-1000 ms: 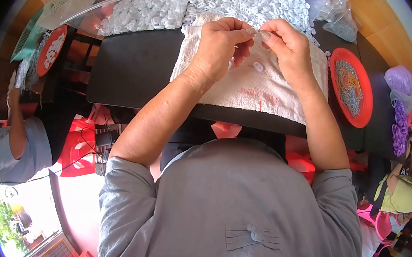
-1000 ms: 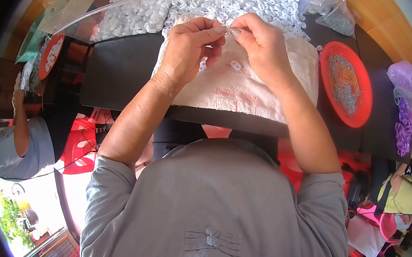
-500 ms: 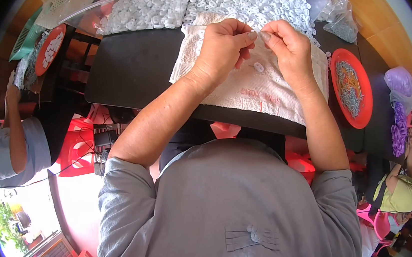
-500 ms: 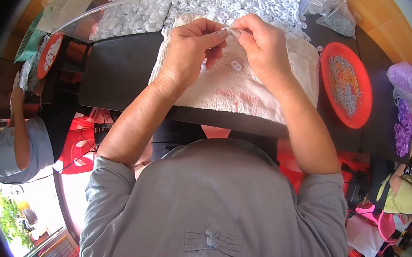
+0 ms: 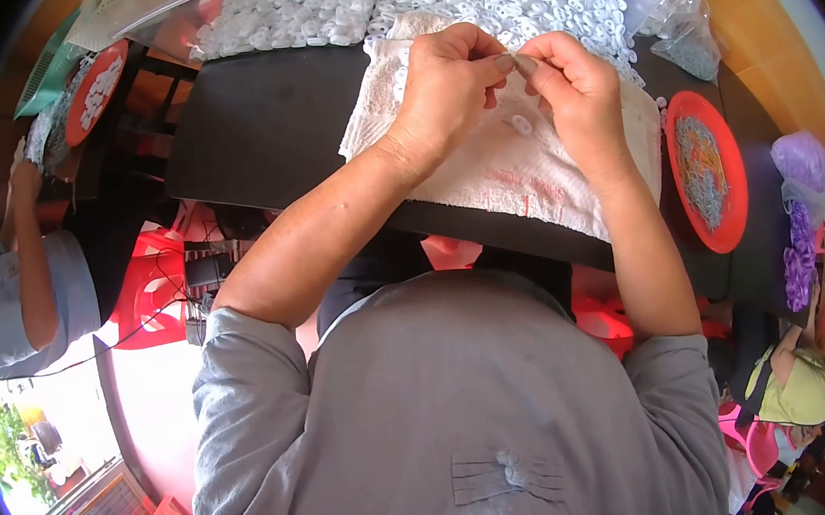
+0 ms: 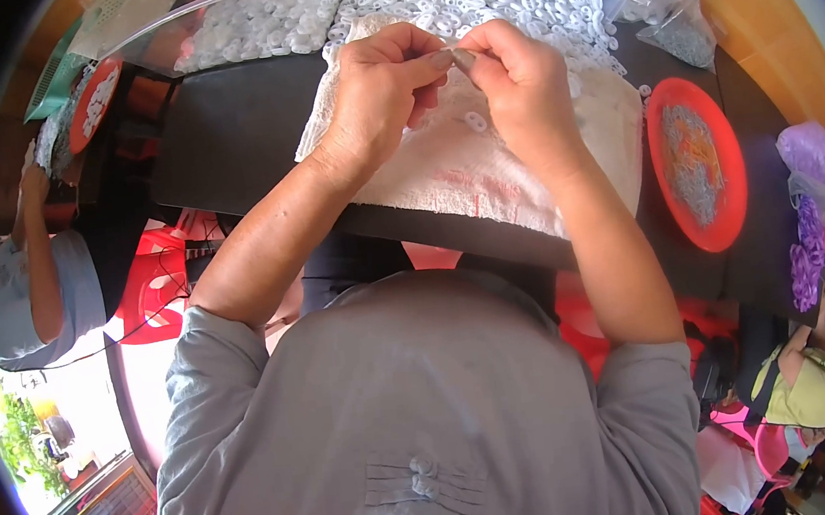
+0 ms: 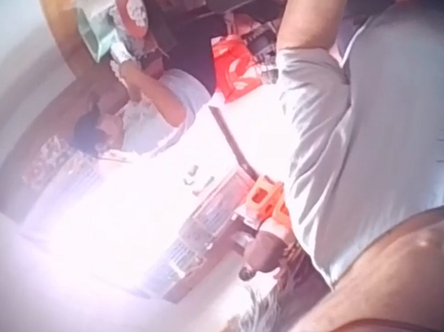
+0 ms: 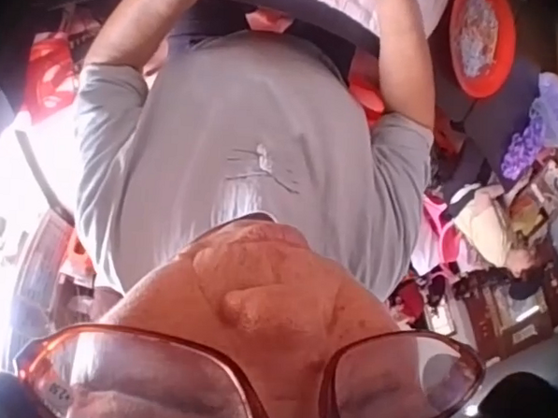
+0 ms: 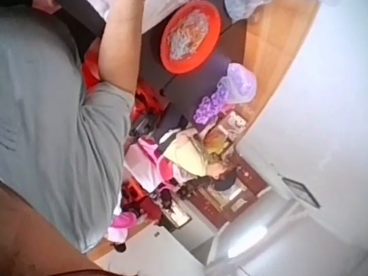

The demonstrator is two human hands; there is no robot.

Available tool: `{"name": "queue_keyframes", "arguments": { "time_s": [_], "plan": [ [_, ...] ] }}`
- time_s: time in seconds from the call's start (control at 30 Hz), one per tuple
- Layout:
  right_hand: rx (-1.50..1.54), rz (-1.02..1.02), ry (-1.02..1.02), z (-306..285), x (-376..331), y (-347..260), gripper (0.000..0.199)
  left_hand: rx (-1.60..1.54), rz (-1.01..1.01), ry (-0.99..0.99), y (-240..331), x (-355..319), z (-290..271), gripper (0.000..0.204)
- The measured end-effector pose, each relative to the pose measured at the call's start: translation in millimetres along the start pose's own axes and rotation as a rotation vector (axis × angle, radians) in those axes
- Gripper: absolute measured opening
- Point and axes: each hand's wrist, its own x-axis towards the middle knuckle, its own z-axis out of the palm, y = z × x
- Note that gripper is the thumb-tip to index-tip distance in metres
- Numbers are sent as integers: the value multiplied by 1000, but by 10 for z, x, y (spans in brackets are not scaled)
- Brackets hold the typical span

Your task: Manually assemble small white plastic components at a workbench.

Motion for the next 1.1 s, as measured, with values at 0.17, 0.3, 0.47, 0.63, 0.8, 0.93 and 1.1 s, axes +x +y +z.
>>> {"name": "queue_keyframes", "arguments": {
  "time_s": [0.17,0.3,0.47,0.63,0.8,0.93,1.1],
  "plan": [
    [-14,-40,18,-51,43,15,7,-23,-62,19,20,-5,-27,10],
    [-53,-92,-9,-53,46,44,6,-23,-77,-7,23,-6,-36,10],
    [-103,-134,-11,-67,32,37,4,29,-71,-34,-20,17,-42,10],
    [-30,-59,30,27,16,46,3,35,-47,-18,-36,-2,-10,9],
    [-23,-49,2,-50,88,34,4,95,19,6,9,10,-13,11],
    [-410,-15,-57,-281,72,-46,5,56,-9,21,-18,82,-58,13],
    [-712,-25,-338,-102,-52,-169,16,-10,-65,0,-78,134,-141,13]
  ]
}}
